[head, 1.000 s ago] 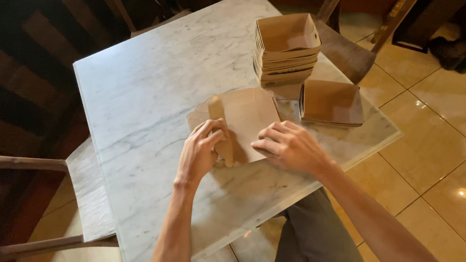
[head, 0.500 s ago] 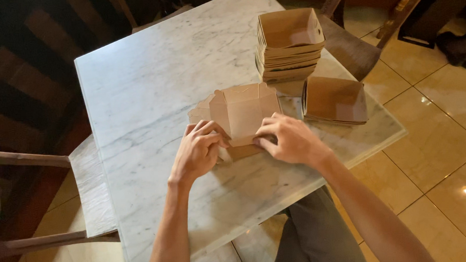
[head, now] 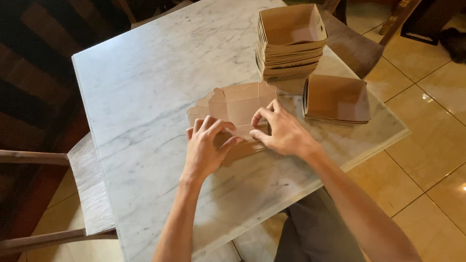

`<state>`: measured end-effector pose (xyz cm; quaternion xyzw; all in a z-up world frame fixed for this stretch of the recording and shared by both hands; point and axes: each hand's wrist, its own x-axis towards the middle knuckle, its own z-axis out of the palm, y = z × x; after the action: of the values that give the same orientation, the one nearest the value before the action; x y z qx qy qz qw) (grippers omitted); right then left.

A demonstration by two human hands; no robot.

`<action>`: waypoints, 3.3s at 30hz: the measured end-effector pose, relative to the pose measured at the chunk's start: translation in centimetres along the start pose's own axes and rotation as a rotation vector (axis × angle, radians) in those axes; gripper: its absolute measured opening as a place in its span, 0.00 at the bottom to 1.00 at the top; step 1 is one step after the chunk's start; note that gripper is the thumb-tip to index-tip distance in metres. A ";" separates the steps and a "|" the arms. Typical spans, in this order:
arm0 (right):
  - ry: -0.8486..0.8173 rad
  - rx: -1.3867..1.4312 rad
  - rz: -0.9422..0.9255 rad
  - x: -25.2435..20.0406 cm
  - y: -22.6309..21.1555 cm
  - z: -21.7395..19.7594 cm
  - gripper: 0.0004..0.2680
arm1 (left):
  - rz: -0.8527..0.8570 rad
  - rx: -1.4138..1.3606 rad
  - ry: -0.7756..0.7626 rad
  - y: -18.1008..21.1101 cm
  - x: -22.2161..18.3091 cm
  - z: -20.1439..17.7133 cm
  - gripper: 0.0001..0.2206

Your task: The person assembles a series of paper food boxes by folding the pre-creased cardboard flaps and tabs by hand on a marble table.

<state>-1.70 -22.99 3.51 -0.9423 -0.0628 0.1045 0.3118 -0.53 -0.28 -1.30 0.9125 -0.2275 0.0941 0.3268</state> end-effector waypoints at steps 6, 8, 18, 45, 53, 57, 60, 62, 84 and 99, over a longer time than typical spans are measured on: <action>-0.031 -0.018 0.137 0.6 -0.9 0.4 0.15 | -0.080 -0.001 -0.069 -0.5 -0.1 0.7 0.06; -0.057 -0.019 0.123 0.8 -1.4 -0.2 0.15 | -0.083 -0.002 -0.091 -0.2 0.0 0.3 0.07; -0.192 0.231 -0.177 2.6 4.5 -1.6 0.18 | -0.044 0.015 -0.122 -0.6 0.0 0.1 0.09; 0.004 -0.158 -0.517 -1.3 1.7 0.9 0.08 | 0.090 -0.275 -0.297 0.2 -0.9 -5.8 0.07; -0.095 -0.020 -0.455 -0.8 -1.5 0.7 0.09 | 0.095 -0.305 -0.125 -1.7 -0.6 -3.8 0.04; 0.001 -0.009 -0.338 -0.5 -2.7 1.0 0.08 | 0.085 -0.233 -0.069 -1.9 -0.7 -3.2 0.04; -0.003 -0.053 -0.240 0.1 -3.2 1.0 0.07 | 0.104 -0.242 -0.037 -2.2 -0.9 -2.9 0.06; -0.020 -0.071 -0.184 0.6 -3.6 0.9 0.07 | 0.098 -0.261 -0.031 -2.1 -0.8 -2.9 0.06; -0.198 -0.118 0.178 3.2 -5.0 1.2 0.09 | -0.060 -0.077 -0.260 -1.7 -0.5 -3.4 0.12; -0.173 -0.048 0.103 2.1 -5.2 1.0 0.10 | -0.127 -0.046 -0.364 -1.6 -0.3 -3.9 0.11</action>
<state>-0.19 -17.90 5.52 -0.9389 -0.0434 0.2000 0.2769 -0.15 3.38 0.74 0.9193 -0.2266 -0.0984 0.3062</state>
